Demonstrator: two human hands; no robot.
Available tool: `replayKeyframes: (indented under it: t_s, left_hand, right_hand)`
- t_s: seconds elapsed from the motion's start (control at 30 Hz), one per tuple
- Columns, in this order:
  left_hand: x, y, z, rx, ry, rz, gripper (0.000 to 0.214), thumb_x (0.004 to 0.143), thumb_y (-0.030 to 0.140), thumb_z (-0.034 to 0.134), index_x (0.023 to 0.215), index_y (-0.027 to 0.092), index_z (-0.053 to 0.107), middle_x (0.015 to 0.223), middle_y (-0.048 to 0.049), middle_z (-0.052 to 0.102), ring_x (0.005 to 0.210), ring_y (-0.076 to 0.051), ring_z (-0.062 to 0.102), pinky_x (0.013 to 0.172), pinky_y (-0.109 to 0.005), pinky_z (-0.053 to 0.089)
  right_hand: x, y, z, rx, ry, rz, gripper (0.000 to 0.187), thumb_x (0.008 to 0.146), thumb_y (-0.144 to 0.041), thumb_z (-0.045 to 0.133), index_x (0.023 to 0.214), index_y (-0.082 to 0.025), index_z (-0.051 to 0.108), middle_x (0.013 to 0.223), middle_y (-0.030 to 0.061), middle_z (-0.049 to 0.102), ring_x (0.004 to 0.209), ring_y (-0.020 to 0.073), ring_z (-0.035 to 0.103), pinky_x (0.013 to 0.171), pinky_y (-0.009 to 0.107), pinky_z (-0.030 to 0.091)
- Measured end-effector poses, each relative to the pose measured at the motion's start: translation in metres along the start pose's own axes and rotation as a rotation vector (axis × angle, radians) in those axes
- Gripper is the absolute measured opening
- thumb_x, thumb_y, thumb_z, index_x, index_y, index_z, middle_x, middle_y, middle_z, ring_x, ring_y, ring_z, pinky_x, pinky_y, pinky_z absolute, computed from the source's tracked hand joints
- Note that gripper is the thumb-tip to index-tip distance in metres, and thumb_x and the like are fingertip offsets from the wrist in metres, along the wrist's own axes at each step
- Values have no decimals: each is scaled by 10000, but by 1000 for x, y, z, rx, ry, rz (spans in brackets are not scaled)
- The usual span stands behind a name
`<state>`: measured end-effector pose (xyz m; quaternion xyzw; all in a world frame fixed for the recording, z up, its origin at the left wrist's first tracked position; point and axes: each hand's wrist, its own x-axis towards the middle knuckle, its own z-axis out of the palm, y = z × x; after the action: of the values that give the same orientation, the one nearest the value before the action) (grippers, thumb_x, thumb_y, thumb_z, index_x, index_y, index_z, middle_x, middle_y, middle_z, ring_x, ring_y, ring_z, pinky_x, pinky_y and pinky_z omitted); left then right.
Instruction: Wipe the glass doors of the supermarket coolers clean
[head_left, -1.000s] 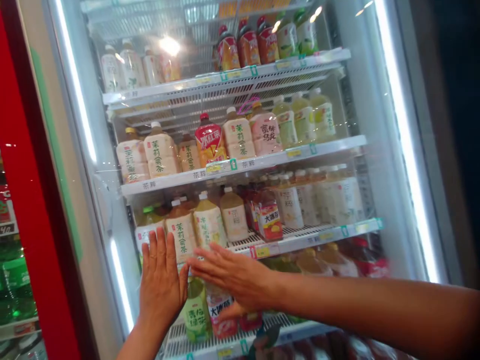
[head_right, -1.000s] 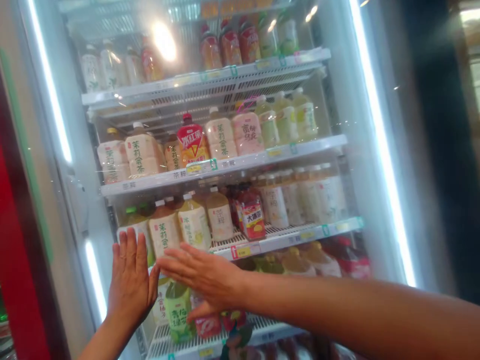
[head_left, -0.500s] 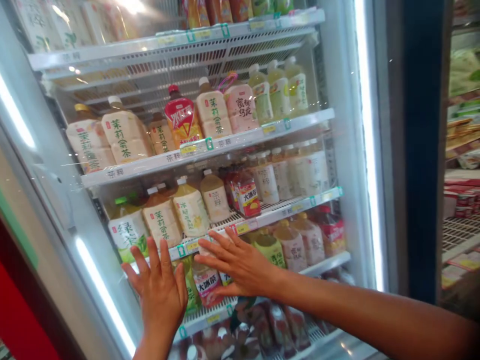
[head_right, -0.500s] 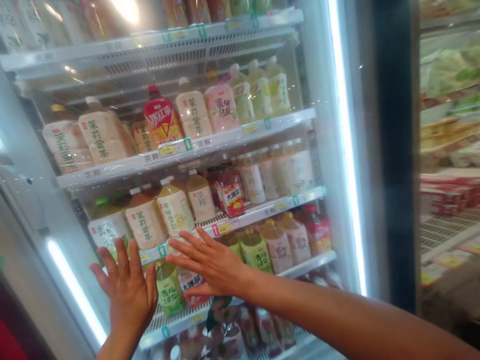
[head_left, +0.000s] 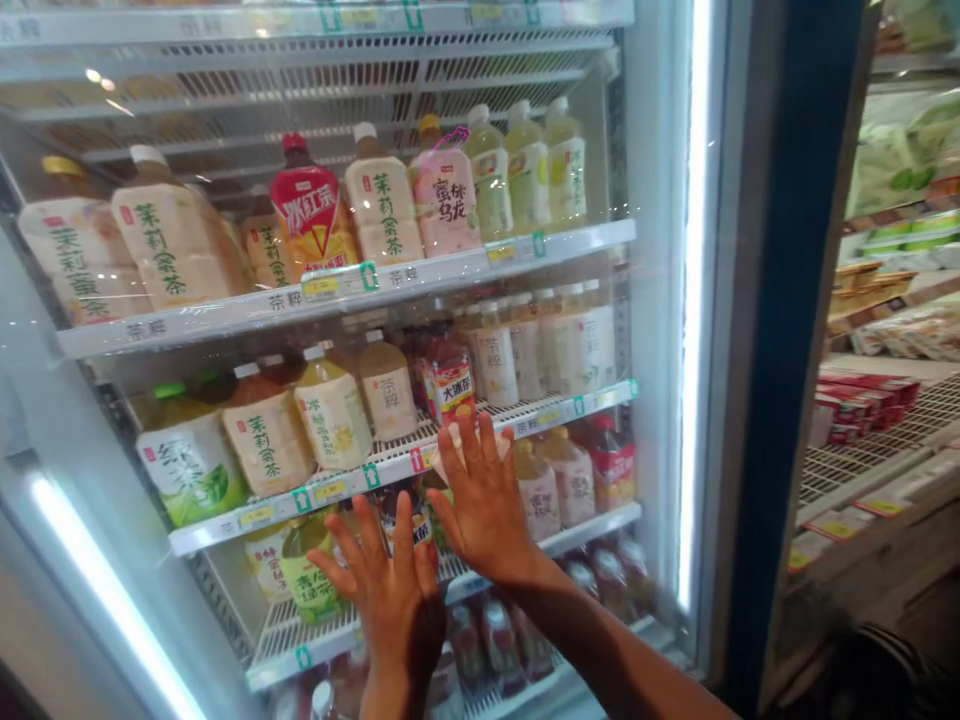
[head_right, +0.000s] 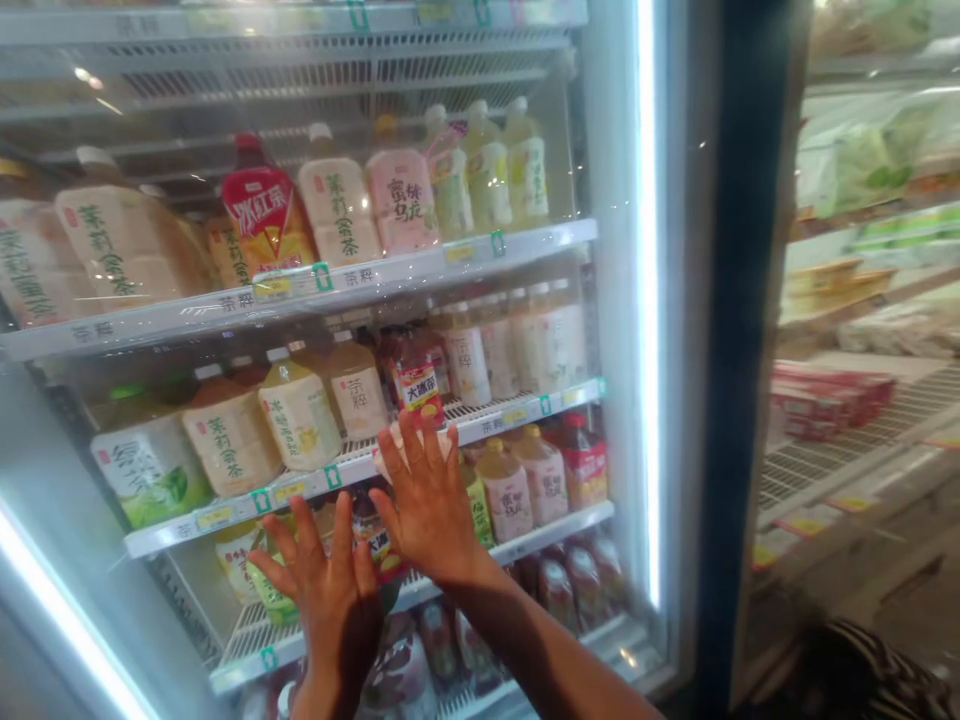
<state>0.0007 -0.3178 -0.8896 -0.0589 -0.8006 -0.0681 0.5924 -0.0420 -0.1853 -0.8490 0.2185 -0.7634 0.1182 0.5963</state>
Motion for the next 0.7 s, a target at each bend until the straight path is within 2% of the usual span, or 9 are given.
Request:
replayKeyframes:
  t_s: [0.1, 0.23, 0.43, 0.6, 0.7]
  left_hand:
    - [3, 1, 8, 46, 31, 1, 822, 964, 214, 569, 1657, 342, 145, 1759, -89, 0, 1625, -381, -88, 1170, -864, -10]
    - [1, -1, 13, 80, 45, 19, 821, 962, 289, 592, 1658, 330, 158, 1760, -80, -1, 1629, -377, -74, 1189, -848, -18]
    - [-5, -8, 13, 119, 7, 57, 886, 941, 301, 630, 1663, 334, 117, 1758, -88, -25, 1624, -402, -75, 1187, -862, 9]
    - [-9, -13, 14, 136, -6, 70, 901, 940, 335, 629, 1665, 341, 94, 1760, -82, -26, 1626, -400, -65, 1202, -845, 18]
    - [-11, -14, 14, 137, -22, 80, 898, 947, 316, 617, 1665, 342, 79, 1761, -76, -50, 1626, -388, -80, 1215, -823, 14]
  right_hand:
    - [-10, 7, 2, 19, -4, 19, 896, 994, -341, 505, 1679, -142, -38, 1738, 144, 18, 1619, 351, -54, 1279, 700, 149]
    - [-40, 9, 8, 2, 16, -41, 887, 975, -352, 531, 1682, -114, 52, 1732, 146, 21, 1621, 342, -30, 1300, 672, 88]
    - [-28, 8, 11, 22, -9, 75, 905, 987, -294, 521, 1680, -174, -49, 1736, 135, -1, 1608, 377, -49, 1253, 755, 136]
    - [-64, 9, 15, -35, -12, -19, 856, 1014, -422, 461, 1682, -104, 30, 1737, 155, -10, 1617, 364, -30, 1289, 698, 108]
    - [-47, 23, 8, -37, 10, -4, 844, 1032, -459, 415, 1682, -115, 0, 1741, 137, -62, 1617, 360, -59, 1276, 719, 115]
